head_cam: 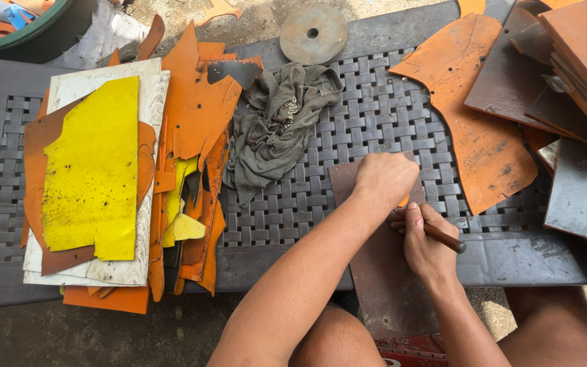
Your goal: The person uses a knife to cut an orange leather piece on a brown cutting board. They repeatedly reposition the leather and cut along its edges, then place the finished piece aside.
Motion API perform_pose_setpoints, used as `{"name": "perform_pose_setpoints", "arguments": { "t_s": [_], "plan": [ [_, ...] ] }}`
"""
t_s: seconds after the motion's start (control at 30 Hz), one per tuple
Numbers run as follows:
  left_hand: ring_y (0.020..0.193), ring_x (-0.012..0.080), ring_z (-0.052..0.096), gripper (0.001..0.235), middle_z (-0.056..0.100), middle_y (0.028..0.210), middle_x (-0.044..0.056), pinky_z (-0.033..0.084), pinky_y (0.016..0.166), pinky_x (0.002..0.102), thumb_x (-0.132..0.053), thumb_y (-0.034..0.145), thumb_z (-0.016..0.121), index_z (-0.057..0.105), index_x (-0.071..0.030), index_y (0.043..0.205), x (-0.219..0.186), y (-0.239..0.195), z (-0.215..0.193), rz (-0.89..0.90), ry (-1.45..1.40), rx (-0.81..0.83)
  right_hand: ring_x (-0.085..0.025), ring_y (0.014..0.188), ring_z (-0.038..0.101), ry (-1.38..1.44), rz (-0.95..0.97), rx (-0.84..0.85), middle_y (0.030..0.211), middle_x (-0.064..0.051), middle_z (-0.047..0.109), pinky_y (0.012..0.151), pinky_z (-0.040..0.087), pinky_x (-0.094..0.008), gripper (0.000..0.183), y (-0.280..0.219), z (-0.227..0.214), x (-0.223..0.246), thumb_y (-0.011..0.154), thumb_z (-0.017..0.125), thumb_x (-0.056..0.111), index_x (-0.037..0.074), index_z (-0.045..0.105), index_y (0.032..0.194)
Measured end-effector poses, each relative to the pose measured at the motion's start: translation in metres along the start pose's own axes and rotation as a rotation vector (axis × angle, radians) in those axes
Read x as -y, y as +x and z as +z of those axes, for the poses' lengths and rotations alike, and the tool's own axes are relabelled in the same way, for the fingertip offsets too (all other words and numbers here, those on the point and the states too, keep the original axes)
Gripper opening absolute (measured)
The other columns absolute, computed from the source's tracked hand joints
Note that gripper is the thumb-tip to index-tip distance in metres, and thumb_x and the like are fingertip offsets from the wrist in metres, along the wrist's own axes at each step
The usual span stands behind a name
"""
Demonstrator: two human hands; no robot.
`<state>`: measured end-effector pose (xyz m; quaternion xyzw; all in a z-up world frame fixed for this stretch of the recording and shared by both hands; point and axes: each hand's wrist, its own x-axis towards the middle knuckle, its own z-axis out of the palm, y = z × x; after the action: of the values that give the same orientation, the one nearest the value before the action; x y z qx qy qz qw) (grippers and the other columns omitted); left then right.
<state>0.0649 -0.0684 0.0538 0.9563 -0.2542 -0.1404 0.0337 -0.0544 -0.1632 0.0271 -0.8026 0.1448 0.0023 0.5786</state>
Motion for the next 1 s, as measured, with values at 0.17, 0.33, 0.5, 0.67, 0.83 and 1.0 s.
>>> {"name": "perform_pose_setpoints", "arguments": {
  "t_s": [0.17,0.33,0.5,0.67,0.83,1.0],
  "plan": [
    [0.089,0.0245,0.077,0.013,0.078,0.093,0.007,0.063,0.067,0.041,-0.017,0.076,0.079,0.079,-0.012,0.088,0.000,0.001,-0.005,0.001,-0.025,0.047,-0.021,0.060,0.067,-0.233,-0.047,0.035,0.070,-0.015,0.070,0.061,0.053,-0.035,0.036,0.006,0.003,0.003,0.107,0.054,0.022,-0.003,0.065,0.084],
    [0.087,0.0236,0.078,0.011,0.079,0.092,0.006,0.063,0.067,0.040,-0.015,0.077,0.078,0.079,-0.011,0.088,0.002,0.000,-0.004,-0.005,-0.037,0.054,-0.024,0.052,0.058,-0.256,-0.191,0.090,0.062,-0.015,0.061,0.055,0.049,-0.038,0.037,0.007,-0.002,0.005,0.105,0.056,0.025,-0.001,0.061,0.080],
    [0.086,0.0239,0.078,0.009,0.079,0.091,0.007,0.063,0.065,0.040,-0.014,0.079,0.076,0.079,-0.012,0.088,0.002,0.000,-0.004,0.009,-0.019,0.026,-0.026,0.052,0.057,-0.235,-0.402,0.191,0.064,-0.015,0.059,0.055,0.048,-0.039,0.034,0.012,-0.012,0.008,0.104,0.057,0.025,0.000,0.058,0.080],
    [0.086,0.0228,0.078,0.014,0.078,0.091,0.006,0.063,0.062,0.038,-0.018,0.077,0.079,0.078,-0.010,0.089,-0.002,-0.001,-0.006,0.024,-0.007,0.063,-0.027,0.049,0.056,-0.408,-0.328,0.162,0.061,-0.016,0.058,0.052,0.047,-0.041,0.036,0.015,-0.025,0.010,0.104,0.059,0.024,-0.001,0.059,0.078],
    [0.085,0.0202,0.078,0.011,0.078,0.091,0.005,0.062,0.061,0.037,-0.015,0.079,0.079,0.078,-0.011,0.088,-0.003,0.001,0.000,0.023,0.008,0.098,-0.020,0.049,0.060,-0.587,-0.112,0.006,0.066,-0.013,0.064,0.047,0.049,-0.038,0.043,0.026,-0.053,0.028,0.111,0.053,0.025,0.000,0.062,0.078],
    [0.090,0.0239,0.077,0.014,0.080,0.097,0.005,0.061,0.065,0.038,-0.007,0.088,0.070,0.081,-0.015,0.090,-0.022,0.005,0.009,-0.008,0.014,0.032,-0.017,0.064,0.066,-0.435,-0.431,-0.102,0.078,-0.013,0.070,0.059,0.052,-0.035,0.038,0.041,-0.084,0.071,0.113,0.062,0.025,-0.005,0.070,0.092]
  ]
}}
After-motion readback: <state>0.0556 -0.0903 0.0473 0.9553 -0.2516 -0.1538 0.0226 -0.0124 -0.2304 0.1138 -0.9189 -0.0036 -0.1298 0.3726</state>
